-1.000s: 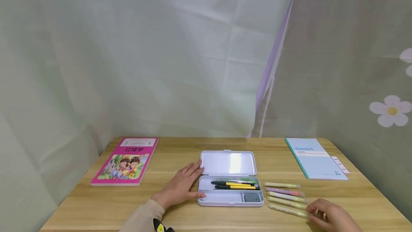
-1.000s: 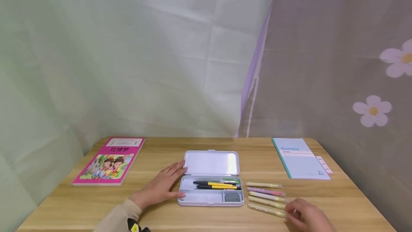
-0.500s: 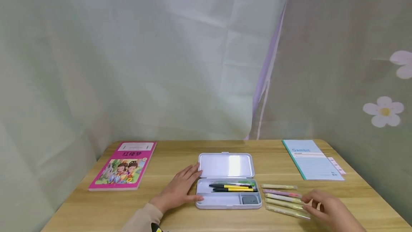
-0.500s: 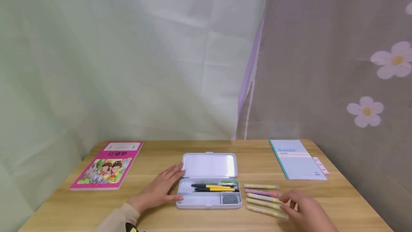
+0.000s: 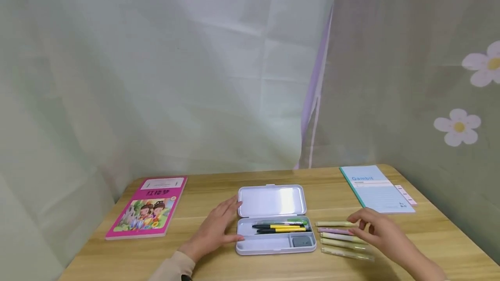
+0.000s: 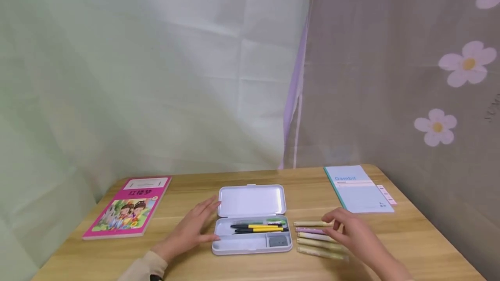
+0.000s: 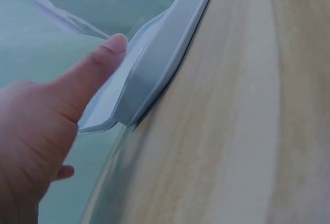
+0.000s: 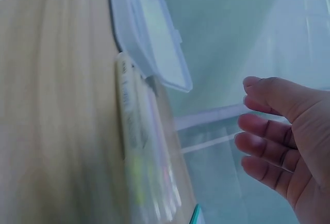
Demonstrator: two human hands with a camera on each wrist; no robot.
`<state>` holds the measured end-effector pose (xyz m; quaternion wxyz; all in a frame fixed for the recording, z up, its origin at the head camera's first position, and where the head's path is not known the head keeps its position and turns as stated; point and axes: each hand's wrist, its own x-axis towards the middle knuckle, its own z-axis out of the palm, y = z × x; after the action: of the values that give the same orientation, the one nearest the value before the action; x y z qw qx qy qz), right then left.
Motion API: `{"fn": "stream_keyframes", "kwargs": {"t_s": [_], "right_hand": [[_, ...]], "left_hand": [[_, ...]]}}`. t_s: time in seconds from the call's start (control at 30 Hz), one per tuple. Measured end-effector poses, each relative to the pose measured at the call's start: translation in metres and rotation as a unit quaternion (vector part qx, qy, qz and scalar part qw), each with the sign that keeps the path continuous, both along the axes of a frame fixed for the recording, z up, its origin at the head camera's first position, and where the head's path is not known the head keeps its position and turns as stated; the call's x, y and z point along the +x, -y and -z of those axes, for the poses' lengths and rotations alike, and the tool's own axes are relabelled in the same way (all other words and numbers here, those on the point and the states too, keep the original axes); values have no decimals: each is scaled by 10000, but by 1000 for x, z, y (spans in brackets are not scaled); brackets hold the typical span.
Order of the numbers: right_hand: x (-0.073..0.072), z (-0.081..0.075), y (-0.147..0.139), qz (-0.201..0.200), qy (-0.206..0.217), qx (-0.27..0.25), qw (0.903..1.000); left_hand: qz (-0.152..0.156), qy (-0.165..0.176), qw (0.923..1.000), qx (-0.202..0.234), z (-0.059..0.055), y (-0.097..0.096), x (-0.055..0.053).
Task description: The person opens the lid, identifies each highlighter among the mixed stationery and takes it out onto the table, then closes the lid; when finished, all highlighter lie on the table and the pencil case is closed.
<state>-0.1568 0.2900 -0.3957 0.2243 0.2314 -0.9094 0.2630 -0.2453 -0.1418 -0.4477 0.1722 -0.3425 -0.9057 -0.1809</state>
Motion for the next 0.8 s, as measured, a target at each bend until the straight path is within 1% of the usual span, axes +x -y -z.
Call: {"fn": "stream_keyframes", "kwargs": {"t_s": [0.17,0.27,0.4,0.47,0.63,0.8], "right_hand": [[-9,-8,11,22,254,-112,9996],[-16,-12,17,-30,384,-218,9990],[-25,-12,25,-183,502,-397,9978],[-29,-12,28,-211,594,-467,9969],[-41,-12,34,-152,978,-546,9936],[-50,-12,38,-42,1282,-515,9904]], "left_hand": [[-191,-326,9987,337,-4,-3,-1],[-233,-303,9977,563,-7,-4,-2],[-246,-17,9960,861,-12,-5,-2],[-279,124,9951,942,-13,-5,-2],[-414,456,9929,1022,-15,-5,-2],[-402,819,9881,1239,-15,-4,-8]]}}
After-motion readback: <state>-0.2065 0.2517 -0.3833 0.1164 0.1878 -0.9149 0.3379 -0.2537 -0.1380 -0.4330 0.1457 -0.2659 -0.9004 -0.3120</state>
